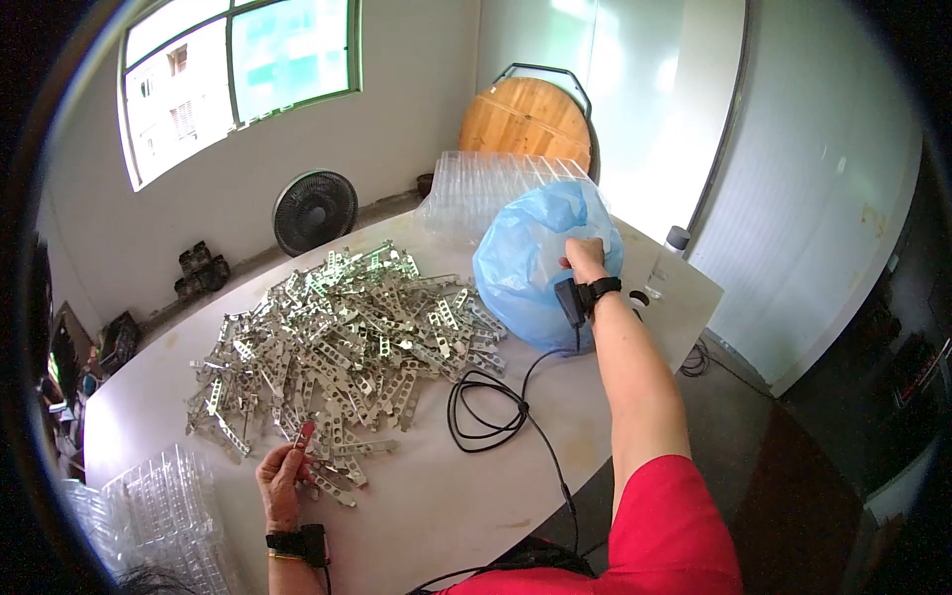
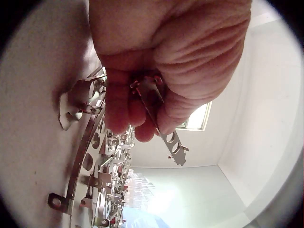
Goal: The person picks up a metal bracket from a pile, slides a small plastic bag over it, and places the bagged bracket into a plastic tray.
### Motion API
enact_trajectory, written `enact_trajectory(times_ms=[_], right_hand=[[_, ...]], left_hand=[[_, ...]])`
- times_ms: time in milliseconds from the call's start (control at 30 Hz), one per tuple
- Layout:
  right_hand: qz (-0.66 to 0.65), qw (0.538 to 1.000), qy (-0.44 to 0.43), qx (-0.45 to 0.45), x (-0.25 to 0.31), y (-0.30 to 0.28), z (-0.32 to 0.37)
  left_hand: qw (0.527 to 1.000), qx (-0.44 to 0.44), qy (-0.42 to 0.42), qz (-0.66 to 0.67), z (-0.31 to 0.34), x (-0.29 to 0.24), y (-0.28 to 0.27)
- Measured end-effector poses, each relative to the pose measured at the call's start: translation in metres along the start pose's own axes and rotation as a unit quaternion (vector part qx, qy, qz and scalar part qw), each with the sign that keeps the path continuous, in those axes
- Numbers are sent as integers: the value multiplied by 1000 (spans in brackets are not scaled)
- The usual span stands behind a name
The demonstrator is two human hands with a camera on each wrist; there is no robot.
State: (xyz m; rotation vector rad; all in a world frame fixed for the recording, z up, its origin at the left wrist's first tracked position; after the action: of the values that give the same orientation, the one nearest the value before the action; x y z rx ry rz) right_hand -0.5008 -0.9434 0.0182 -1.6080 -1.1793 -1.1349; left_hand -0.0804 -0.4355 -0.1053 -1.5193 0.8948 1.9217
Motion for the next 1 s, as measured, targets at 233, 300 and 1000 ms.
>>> enact_trajectory(times_ms=[233,300,1000], right_hand=[[23,998,5,57,3,1,5],[40,998,-25,47,-7,1,-8],[-78,993,-54,-71,8,-15,7]], left_hand=[[1000,-2,1,6,0,0,0],[1000,2,-1,7,0,0,0],[1000,6,8,4,0,1,0]])
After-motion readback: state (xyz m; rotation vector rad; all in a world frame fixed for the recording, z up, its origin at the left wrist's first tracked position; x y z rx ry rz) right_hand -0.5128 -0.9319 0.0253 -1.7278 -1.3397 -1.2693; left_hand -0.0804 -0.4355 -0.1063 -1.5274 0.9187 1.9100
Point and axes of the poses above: each hand's wrist, its own z-axis away from the middle knuckle, its own y-axis out of the palm, x = y × z, the point moved 7 cm from there along -z, towards the middle knuckle, and after that the axes turned 11 degrees about -y, right-handed, at the moved point
